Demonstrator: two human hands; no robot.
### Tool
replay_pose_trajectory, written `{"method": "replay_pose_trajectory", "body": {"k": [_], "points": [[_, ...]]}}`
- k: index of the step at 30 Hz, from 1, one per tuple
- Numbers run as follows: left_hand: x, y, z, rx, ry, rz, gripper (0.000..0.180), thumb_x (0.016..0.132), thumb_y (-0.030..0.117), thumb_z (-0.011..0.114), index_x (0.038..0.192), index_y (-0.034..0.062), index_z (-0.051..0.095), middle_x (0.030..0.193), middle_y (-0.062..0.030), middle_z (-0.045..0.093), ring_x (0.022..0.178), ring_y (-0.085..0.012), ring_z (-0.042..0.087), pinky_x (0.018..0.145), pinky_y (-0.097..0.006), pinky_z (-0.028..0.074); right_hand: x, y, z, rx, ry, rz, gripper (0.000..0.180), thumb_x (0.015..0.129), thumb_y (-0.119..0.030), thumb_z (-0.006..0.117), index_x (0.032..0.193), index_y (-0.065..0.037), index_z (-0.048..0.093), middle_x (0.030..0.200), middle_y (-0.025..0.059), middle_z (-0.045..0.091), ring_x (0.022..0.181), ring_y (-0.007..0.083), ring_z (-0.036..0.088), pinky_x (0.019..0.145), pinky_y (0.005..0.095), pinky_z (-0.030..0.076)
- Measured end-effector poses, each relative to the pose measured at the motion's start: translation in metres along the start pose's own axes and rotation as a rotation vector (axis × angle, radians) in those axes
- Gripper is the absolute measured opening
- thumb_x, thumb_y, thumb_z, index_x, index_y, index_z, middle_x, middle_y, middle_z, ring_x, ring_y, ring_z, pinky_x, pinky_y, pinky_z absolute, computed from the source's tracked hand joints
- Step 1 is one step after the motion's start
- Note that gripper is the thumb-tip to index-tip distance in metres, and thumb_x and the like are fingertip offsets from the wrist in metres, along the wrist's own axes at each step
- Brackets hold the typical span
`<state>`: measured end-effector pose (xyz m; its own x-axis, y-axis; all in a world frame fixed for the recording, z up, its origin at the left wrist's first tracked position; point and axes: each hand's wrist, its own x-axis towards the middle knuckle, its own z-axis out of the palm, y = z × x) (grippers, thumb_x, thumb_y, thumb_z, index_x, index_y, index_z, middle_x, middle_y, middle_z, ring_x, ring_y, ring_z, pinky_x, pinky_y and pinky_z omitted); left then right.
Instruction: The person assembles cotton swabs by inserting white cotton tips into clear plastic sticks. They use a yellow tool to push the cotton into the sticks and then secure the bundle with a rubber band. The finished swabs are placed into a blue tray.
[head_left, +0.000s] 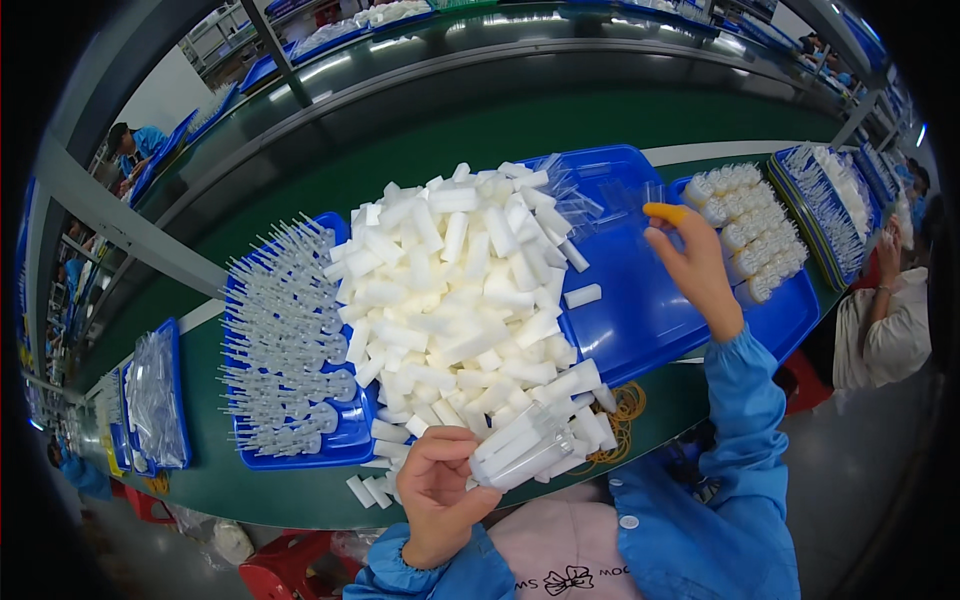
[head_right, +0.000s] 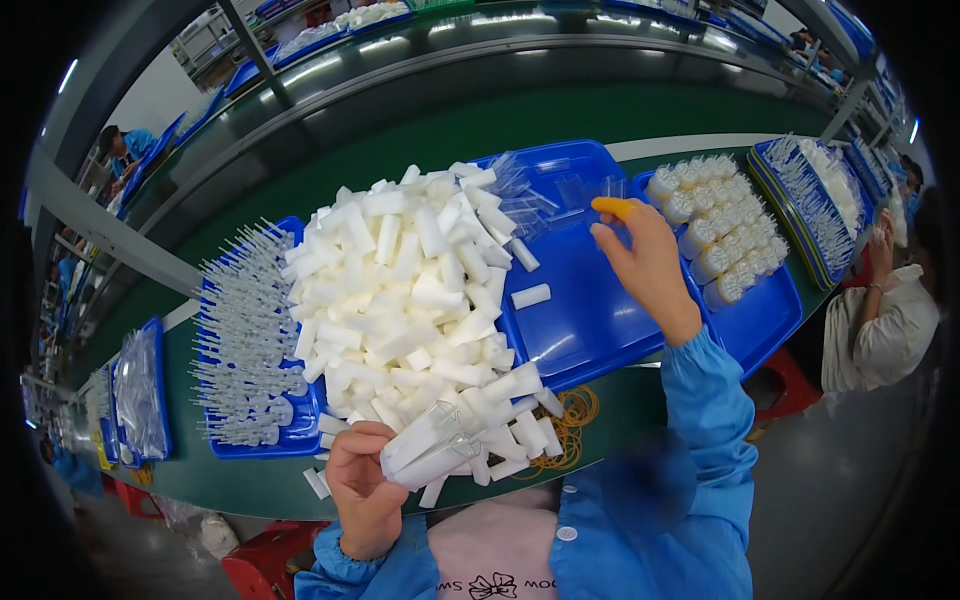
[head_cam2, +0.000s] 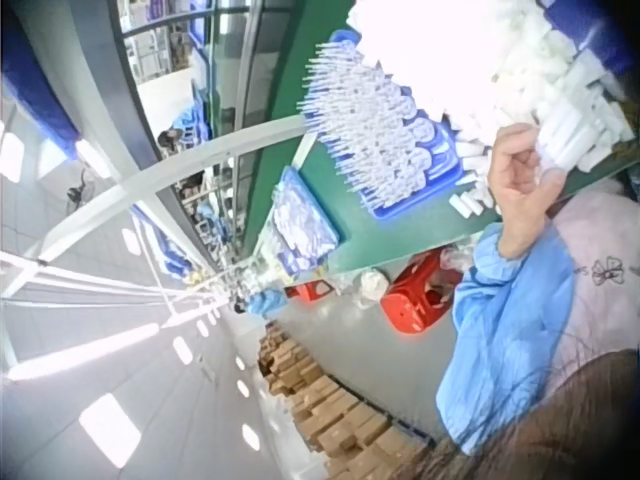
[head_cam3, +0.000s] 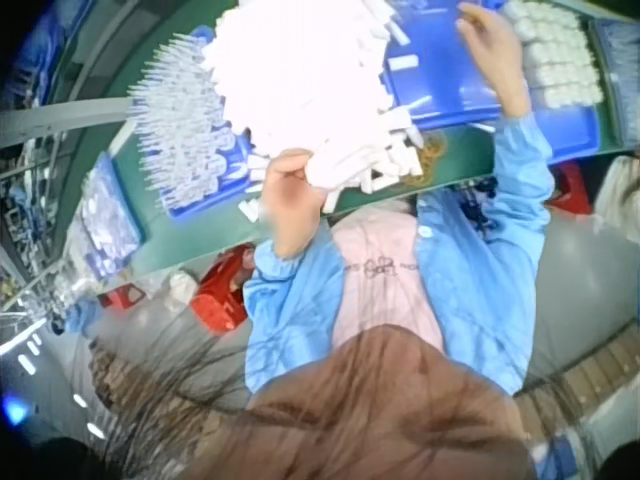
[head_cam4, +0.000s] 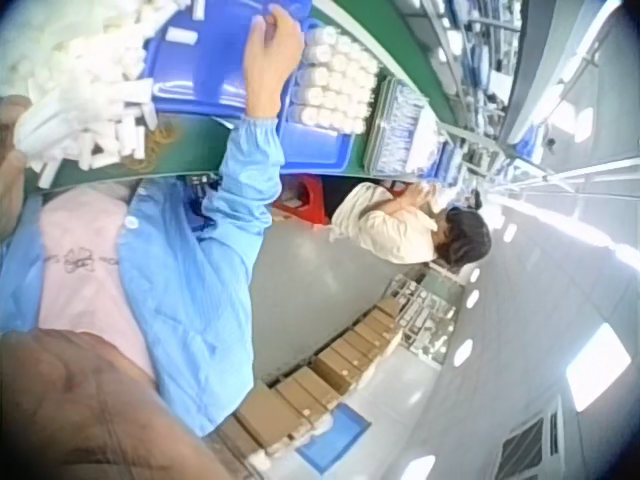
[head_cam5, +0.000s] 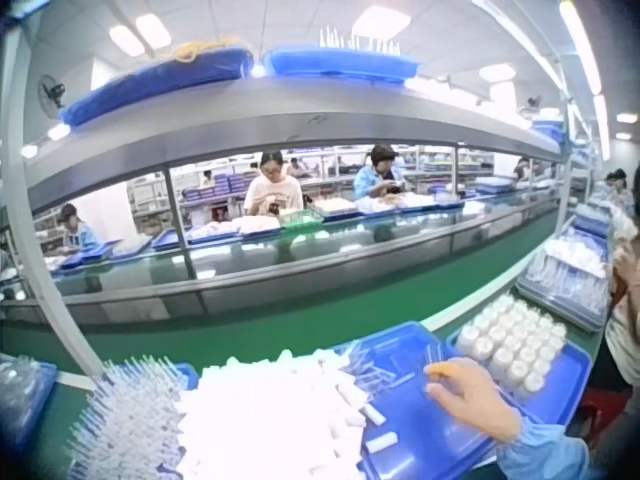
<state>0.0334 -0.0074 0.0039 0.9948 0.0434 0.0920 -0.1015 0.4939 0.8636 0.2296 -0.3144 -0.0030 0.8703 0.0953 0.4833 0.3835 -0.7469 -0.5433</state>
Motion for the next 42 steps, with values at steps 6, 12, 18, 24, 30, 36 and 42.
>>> {"method": "replay_pose_trajectory", "body": {"k": [6,12,18,24,30,36,42], "points": [[0.000,0.001,0.002,0.007,0.029,-0.007,0.043,0.066,-0.006,0.072,0.105,-0.0019,0.054,0.111,-0.0132,0.050,0.097,-0.0183,0.056,0.088,-0.033,0.046,0.004,0.024,0.027,-0.657,-0.096,-0.084,0.026,0.071,-0.023,0.074,0.089,-0.007,0.065,0.086,0.0063,0.054,0.093,0.0250,0.051,0.078,0.0388,0.037],[0.000,0.000,-0.001,0.031,0.065,0.002,0.044,0.066,-0.005,0.073,0.105,-0.0022,0.054,0.110,-0.0128,0.050,0.097,-0.0180,0.056,0.088,-0.031,0.044,-0.023,-0.005,0.005,-0.299,-0.113,-0.071,0.013,0.077,-0.011,0.067,0.086,-0.003,0.061,0.089,0.0085,0.060,0.089,0.0242,0.057,0.084,0.0367,0.039],[0.000,-0.004,-0.001,0.017,0.028,-0.031,0.044,0.066,-0.005,0.074,0.105,-0.0018,0.055,0.110,-0.0127,0.051,0.097,-0.0185,0.055,0.088,-0.031,0.044,-0.048,-0.070,-0.044,0.758,-0.224,0.266,0.018,0.086,-0.003,0.054,0.103,0.001,0.058,0.094,0.0081,0.061,0.088,0.0140,0.057,0.079,0.0288,0.044],[-0.002,-0.003,0.007,0.127,-0.035,0.019,0.045,0.063,-0.003,0.079,0.104,-0.0014,0.058,0.110,-0.0137,0.051,0.098,-0.0192,0.055,0.087,-0.031,0.044,-0.084,-0.118,-0.034,1.127,-0.299,0.215,0.040,0.081,0.003,0.060,0.120,0.004,0.051,0.105,0.0124,0.060,0.097,0.0194,0.058,0.088,0.0339,0.045],[-0.007,-0.004,0.003,0.318,-0.052,0.112,0.045,0.060,-0.001,0.082,0.100,-0.0013,0.060,0.106,-0.0145,0.054,0.097,-0.0197,0.055,0.080,-0.030,0.046,-0.087,-0.128,-0.028,1.215,-0.363,0.230,0.047,0.081,0.005,0.061,0.125,0.004,0.045,0.104,0.0131,0.060,0.097,0.0228,0.062,0.089,0.0357,0.047],[-0.005,0.006,0.009,0.604,-0.072,0.259,0.047,0.058,0.005,0.083,0.100,-0.0006,0.062,0.099,-0.0134,0.056,0.088,-0.0202,0.057,0.075,-0.029,0.046,-0.092,-0.129,-0.024,1.238,-0.405,0.259,0.038,0.081,0.004,0.063,0.116,0.004,0.049,0.104,0.0142,0.061,0.098,0.0263,0.064,0.086,0.0363,0.050],[-0.002,0.025,0.020,0.958,-0.246,0.294,0.051,0.055,0.007,0.081,0.104,0.0023,0.067,0.097,-0.0118,0.053,0.081,-0.0189,0.057,0.066,-0.027,0.046,-0.090,-0.131,-0.028,1.264,-0.423,0.220,0.034,0.080,0.003,0.067,0.111,0.005,0.054,0.103,0.0156,0.061,0.098,0.0263,0.064,0.085,0.0366,0.051]]}}
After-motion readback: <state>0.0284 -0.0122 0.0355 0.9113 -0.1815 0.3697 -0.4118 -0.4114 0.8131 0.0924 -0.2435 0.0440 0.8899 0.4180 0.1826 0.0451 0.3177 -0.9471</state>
